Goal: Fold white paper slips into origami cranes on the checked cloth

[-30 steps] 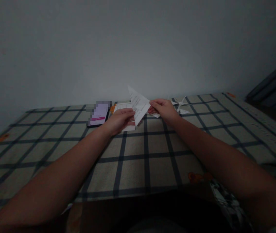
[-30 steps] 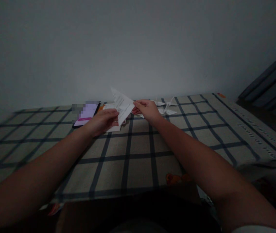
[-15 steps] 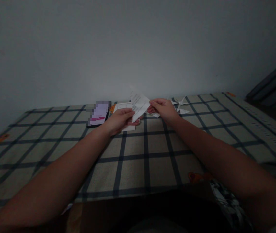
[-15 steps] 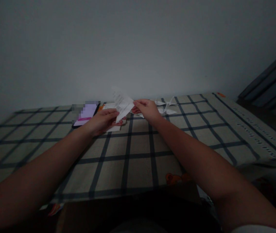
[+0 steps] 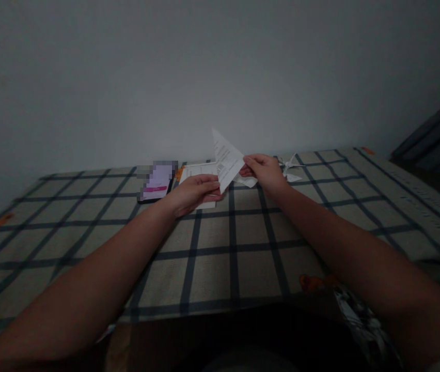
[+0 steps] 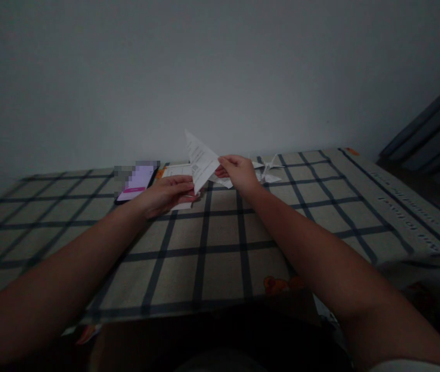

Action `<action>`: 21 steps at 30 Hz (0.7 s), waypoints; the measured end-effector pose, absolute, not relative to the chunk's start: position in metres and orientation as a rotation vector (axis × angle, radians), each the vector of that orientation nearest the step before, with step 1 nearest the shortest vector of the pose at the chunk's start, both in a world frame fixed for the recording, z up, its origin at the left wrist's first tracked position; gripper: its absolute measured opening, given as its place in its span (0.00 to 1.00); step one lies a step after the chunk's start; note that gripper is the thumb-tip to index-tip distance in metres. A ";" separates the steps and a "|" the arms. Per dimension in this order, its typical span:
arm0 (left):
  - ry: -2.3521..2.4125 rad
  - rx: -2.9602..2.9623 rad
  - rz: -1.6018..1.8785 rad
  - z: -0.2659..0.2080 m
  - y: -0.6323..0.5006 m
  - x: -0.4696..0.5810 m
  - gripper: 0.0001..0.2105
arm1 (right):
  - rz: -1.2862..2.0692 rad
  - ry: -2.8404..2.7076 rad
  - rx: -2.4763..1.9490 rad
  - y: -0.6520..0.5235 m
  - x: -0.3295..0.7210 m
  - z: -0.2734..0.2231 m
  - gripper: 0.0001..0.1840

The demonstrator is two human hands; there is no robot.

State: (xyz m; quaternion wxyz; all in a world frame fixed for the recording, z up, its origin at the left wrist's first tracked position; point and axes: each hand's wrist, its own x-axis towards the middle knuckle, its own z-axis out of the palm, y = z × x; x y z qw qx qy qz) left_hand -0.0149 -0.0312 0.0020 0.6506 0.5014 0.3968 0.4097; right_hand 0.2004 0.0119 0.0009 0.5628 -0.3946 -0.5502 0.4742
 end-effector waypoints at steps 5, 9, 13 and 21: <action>0.975 1.101 0.905 0.002 -0.033 -0.013 0.06 | 1.113 -1.330 -0.917 0.013 0.200 -0.001 0.08; 0.994 1.121 0.920 0.003 -0.032 -0.012 0.04 | 1.125 -1.340 -0.911 0.014 0.200 -0.001 0.08; 1.008 1.092 0.933 0.003 -0.032 -0.012 0.04 | 1.135 -1.323 -0.901 0.012 0.199 0.000 0.07; 0.938 1.087 0.937 0.004 -0.033 -0.013 0.09 | 1.138 -1.278 -0.910 0.013 0.200 0.000 0.07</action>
